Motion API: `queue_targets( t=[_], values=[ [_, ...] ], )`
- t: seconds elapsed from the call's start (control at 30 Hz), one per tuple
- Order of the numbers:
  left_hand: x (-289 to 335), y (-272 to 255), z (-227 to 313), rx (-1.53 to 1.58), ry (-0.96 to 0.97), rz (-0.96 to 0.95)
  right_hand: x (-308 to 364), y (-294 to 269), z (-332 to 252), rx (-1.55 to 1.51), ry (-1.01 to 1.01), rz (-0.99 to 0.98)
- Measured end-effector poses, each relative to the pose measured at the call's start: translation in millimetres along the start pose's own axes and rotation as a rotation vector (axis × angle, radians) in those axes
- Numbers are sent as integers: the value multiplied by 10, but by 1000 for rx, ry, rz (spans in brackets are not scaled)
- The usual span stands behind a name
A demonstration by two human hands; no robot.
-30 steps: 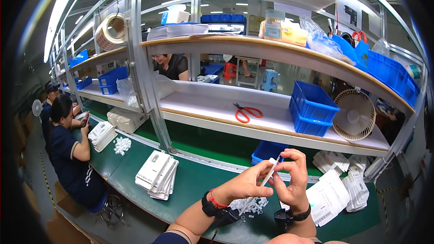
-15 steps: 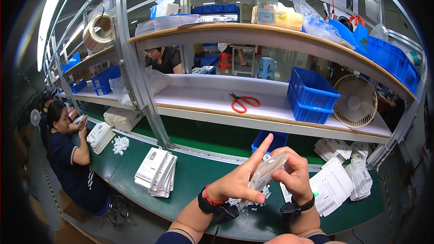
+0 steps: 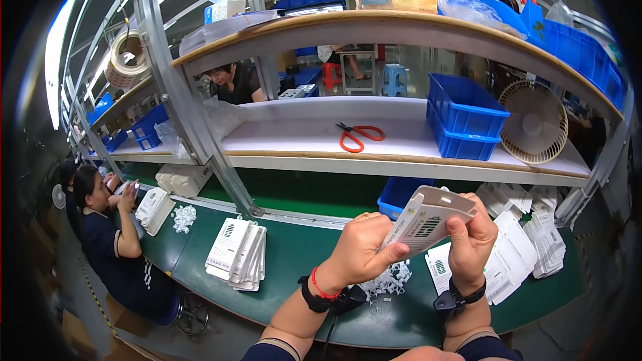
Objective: Peeling small white labels and applying them to the back of white cardboard product boxes on an assembly line.
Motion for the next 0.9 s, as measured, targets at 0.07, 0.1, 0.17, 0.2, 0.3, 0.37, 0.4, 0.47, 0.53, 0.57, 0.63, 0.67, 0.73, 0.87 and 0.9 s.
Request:
queue_targets(
  t=[0.07, 0.1, 0.17, 0.2, 0.3, 0.37, 0.4, 0.47, 0.53, 0.57, 0.63, 0.67, 0.73, 0.87, 0.9],
  values=[
    [49, 31, -15, -64, 60, -11, 37, 4, 45, -118, 182, 53],
    [27, 32, 39, -7, 76, 17, 44, 15, 97, -155, 179, 16],
    [16, 13, 43, 40, 51, 13, 63, 21, 107, -157, 257, -32],
    [13, -3, 49, 88, 34, 14, 72, 31, 115, -159, 325, -84],
    [20, -93, 78, 139, -80, 55, 85, 96, 80, -50, 269, -367],
    [61, -181, 50, 188, -162, 117, 122, 228, 19, -39, 275, -596],
    [66, -194, 56, 188, -163, 115, 144, 245, 25, -39, 277, -595],
    [70, -215, 56, 255, -210, 174, 204, 273, 40, -22, 192, -626],
    [88, -190, 42, 260, -211, 184, 244, 314, 15, -85, 197, -574],
    [98, -166, 35, 277, -215, 192, 250, 310, -3, -119, 201, -531],
    [110, -143, -3, 297, -218, 199, 218, 268, -23, -151, 204, -486],
    [116, -135, -35, 283, -203, 181, 190, 240, -20, -105, 178, -553],
    [101, -96, -45, 275, -186, 159, 143, 168, 17, -53, 150, -615],
    [75, -181, -49, 392, -256, 255, 158, 226, 84, -5, 111, -790],
    [86, -226, -28, 408, -296, 271, 190, 310, 92, -7, 144, -801]
  ],
)
Point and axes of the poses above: each hand's wrist, its own x-axis away from the middle knuckle, its own y-axis out of the palm, z = x × y, the point moved 3 cm from there along -x, towards the middle knuckle, and after that the axes turned 14 degrees about z, right-handed, at the moved point
